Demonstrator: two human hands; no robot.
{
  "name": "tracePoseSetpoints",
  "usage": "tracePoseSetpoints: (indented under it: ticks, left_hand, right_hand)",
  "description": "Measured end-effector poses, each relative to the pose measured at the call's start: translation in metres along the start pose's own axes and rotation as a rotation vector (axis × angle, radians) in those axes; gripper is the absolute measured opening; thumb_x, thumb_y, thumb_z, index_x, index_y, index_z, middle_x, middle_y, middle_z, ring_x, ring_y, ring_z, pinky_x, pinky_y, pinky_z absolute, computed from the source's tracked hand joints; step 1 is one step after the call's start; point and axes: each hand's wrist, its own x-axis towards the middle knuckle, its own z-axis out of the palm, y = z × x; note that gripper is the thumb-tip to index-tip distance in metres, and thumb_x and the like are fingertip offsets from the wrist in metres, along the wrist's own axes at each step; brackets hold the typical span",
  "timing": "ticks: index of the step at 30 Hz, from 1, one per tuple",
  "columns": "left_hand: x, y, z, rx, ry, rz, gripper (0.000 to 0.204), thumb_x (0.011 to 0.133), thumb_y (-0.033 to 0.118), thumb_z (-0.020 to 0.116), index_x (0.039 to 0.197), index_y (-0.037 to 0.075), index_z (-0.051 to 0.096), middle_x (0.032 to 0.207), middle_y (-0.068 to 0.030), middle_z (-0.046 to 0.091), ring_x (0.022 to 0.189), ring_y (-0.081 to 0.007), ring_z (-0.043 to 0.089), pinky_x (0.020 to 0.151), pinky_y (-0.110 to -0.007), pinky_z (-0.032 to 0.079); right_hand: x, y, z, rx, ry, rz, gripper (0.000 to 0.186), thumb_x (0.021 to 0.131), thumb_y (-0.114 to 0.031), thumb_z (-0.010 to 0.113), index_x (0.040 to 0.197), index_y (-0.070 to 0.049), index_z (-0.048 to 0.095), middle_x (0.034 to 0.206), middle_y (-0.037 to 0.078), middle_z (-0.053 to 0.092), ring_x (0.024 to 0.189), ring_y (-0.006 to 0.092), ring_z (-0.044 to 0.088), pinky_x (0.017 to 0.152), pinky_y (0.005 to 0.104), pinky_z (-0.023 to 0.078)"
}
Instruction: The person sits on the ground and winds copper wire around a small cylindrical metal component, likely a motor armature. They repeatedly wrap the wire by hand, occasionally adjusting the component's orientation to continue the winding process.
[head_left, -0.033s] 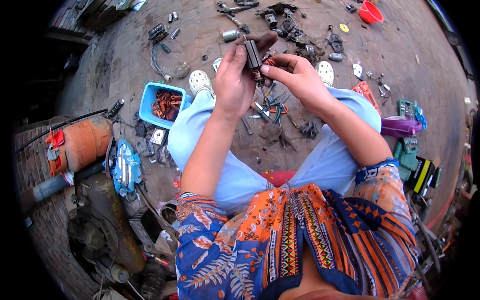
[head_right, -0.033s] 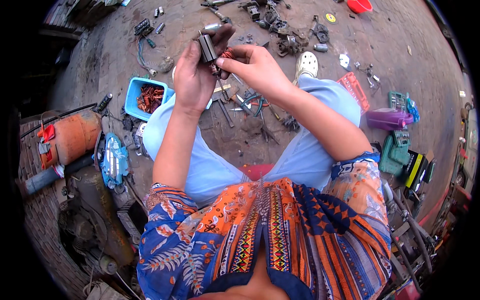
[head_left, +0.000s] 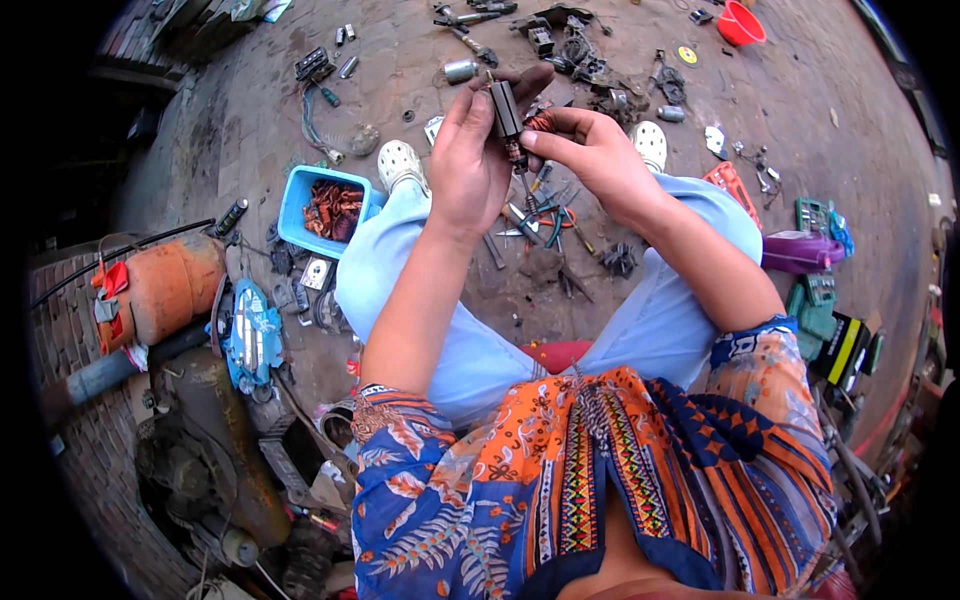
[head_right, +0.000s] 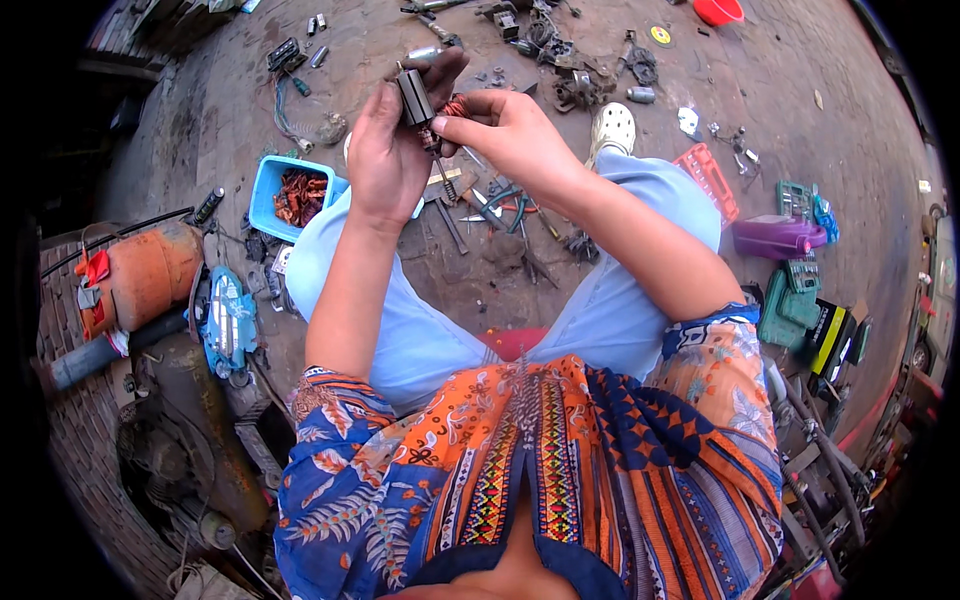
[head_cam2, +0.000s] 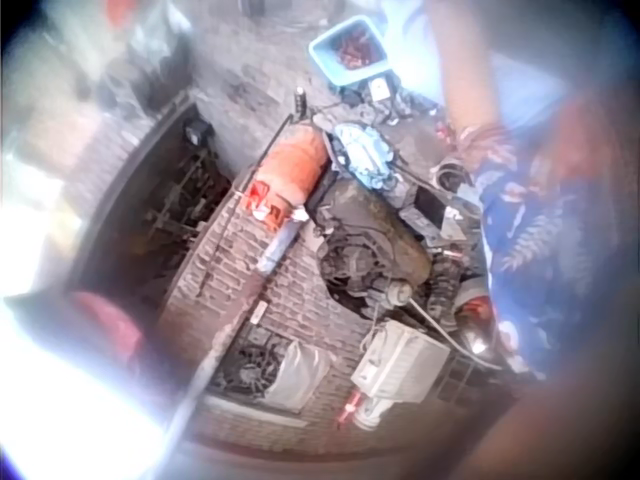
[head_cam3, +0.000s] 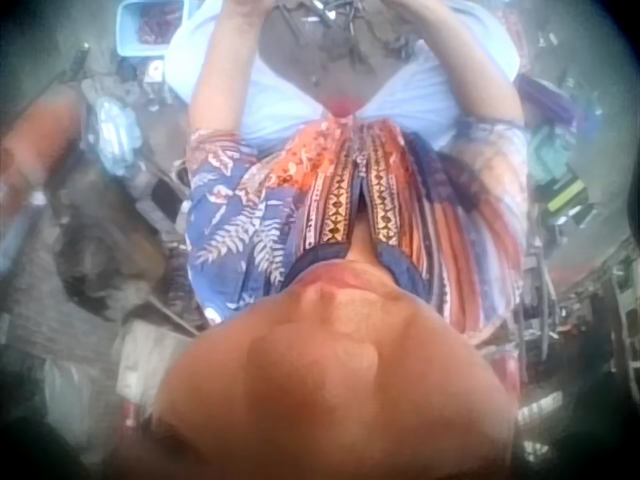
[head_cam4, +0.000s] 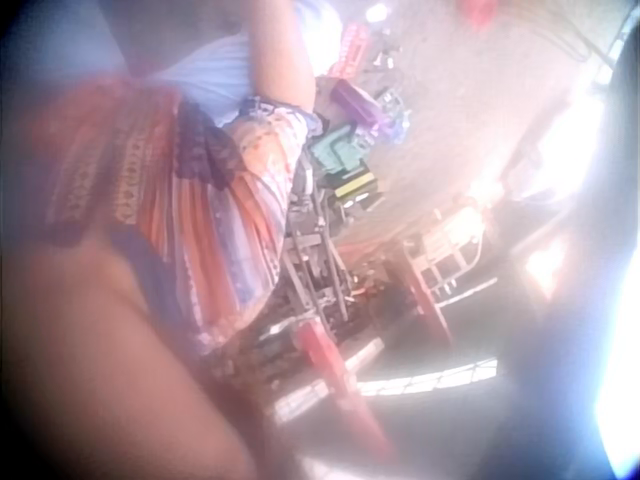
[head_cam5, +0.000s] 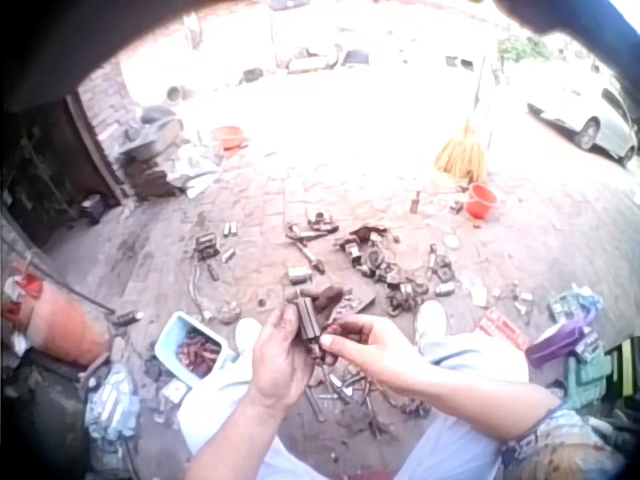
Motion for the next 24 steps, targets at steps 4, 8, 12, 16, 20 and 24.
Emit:
tracePoseSetpoints:
  ticks: [4, 8, 12, 16, 20, 24]
  left_hand:
    - [0.002, -0.006, -0.001, 0.039, -0.015, 0.003, 0.038, 0.098, 0.029, 0.037, 0.127, 0.004, 0.042, 0.129, -0.0164, 0.05, 0.1, -0.0196, 0.056, 0.064, -0.028, 0.045]
    - [0.003, -0.015, 0.005, 0.054, -0.009, 0.012, 0.036, 0.097, 0.025, 0.042, 0.127, 0.005, 0.042, 0.126, -0.0137, 0.052, 0.097, -0.0173, 0.056, 0.068, -0.028, 0.045]
    - [0.003, -0.022, 0.012, 0.212, 0.052, 0.044, 0.036, 0.093, 0.016, 0.052, 0.126, 0.004, 0.045, 0.116, -0.0077, 0.055, 0.097, -0.014, 0.055, 0.075, -0.028, 0.045]
    - [0.007, -0.02, 0.004, 0.211, 0.045, 0.037, 0.034, 0.09, 0.012, 0.056, 0.123, 0.003, 0.05, 0.107, -0.0044, 0.057, 0.096, -0.0123, 0.054, 0.081, -0.028, 0.044]
    - [0.01, -0.019, -0.007, -0.017, 0.081, -0.042, 0.033, 0.091, 0.018, 0.056, 0.12, 0.003, 0.053, 0.103, -0.0065, 0.061, 0.093, -0.0145, 0.056, 0.083, -0.03, 0.044]
    - [0.012, -0.016, -0.007, -0.121, 0.149, -0.097, 0.032, 0.092, 0.021, 0.055, 0.118, 0.003, 0.054, 0.1, -0.0061, 0.062, 0.089, -0.0136, 0.058, 0.078, -0.029, 0.046]
  right_hand:
    - [0.005, 0.007, -0.005, 0.075, 0.03, 0.054, 0.021, 0.081, -0.016, 0.063, 0.09, 0.003, 0.064, 0.079, 0.004, 0.063, 0.076, 0.009, 0.056, 0.071, 0.0239, 0.043]
    - [0.005, 0.012, -0.009, 0.096, 0.101, 0.089, 0.019, 0.078, -0.014, 0.062, 0.087, 0.003, 0.063, 0.079, 0.005, 0.062, 0.076, 0.009, 0.056, 0.071, 0.0235, 0.043]
    - [0.005, 0.008, -0.011, 0.062, 0.207, 0.04, 0.019, 0.077, -0.012, 0.061, 0.086, 0.004, 0.062, 0.08, 0.005, 0.063, 0.075, 0.0088, 0.056, 0.071, 0.0234, 0.045]
    - [0.007, 0.007, -0.015, 0.029, 0.246, 0.022, 0.019, 0.078, -0.012, 0.06, 0.086, 0.005, 0.062, 0.081, 0.005, 0.063, 0.075, 0.0087, 0.056, 0.071, 0.0232, 0.045]
    - [0.009, 0.004, -0.017, 0.067, 0.216, 0.009, 0.021, 0.078, -0.013, 0.061, 0.088, 0.006, 0.062, 0.082, 0.005, 0.063, 0.075, 0.009, 0.057, 0.071, 0.0239, 0.046]
    - [0.01, 0.003, -0.023, 0.013, 0.205, -0.027, 0.023, 0.078, -0.014, 0.062, 0.089, 0.006, 0.061, 0.083, 0.006, 0.064, 0.078, 0.0094, 0.058, 0.072, 0.0244, 0.046]
